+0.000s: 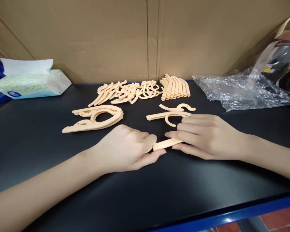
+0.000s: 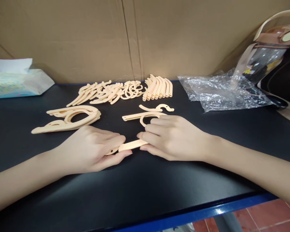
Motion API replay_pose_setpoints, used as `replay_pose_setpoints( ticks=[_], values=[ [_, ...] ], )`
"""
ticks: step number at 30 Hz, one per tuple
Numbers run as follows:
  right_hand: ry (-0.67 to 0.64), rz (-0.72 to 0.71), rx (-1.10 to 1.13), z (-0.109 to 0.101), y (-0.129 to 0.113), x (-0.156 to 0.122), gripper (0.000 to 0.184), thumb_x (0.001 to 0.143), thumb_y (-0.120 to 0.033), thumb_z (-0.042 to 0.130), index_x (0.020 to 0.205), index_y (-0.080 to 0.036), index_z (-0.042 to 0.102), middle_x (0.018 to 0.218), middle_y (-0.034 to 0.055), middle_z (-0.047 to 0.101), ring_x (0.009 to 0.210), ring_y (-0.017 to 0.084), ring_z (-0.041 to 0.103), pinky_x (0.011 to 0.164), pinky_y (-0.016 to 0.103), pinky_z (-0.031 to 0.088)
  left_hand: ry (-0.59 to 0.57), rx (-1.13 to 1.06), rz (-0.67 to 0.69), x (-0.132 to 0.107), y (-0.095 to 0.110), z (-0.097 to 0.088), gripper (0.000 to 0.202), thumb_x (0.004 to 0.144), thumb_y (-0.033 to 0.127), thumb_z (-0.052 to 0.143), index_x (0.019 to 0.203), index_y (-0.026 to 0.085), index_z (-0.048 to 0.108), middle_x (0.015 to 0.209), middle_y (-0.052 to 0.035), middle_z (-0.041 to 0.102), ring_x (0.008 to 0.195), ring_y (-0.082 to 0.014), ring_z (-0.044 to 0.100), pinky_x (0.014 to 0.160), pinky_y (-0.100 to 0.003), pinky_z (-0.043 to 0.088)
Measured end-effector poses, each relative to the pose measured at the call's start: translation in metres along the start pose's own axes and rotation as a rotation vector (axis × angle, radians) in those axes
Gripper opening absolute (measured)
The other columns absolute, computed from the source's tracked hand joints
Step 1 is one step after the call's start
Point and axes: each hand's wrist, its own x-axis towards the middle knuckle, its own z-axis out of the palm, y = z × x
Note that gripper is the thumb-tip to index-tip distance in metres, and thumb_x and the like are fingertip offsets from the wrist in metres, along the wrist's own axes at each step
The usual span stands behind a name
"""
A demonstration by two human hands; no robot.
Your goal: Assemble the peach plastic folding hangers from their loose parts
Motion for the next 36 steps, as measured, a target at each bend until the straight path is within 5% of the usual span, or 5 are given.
replay_pose_setpoints(
  ticks=[36],
  values=[
    [-0.131,0.047,0.206,-0.0026,-0.0002,0.0016,0.024,0.101,-0.030,0.043,0.105,-0.016,0.063,0.084,0.0037,0.063,0.076,0.017,0.056,0.071,0.030,0.041,-0.085,-0.058,-0.060,-0.0017,0.0007,0.0042,0.040,0.096,0.038,0.047,0.062,0.018,0.048,0.051,0.0027,0.055,0.041,-0.0135,0.050,0.044,-0.028,0.015]
  ],
)
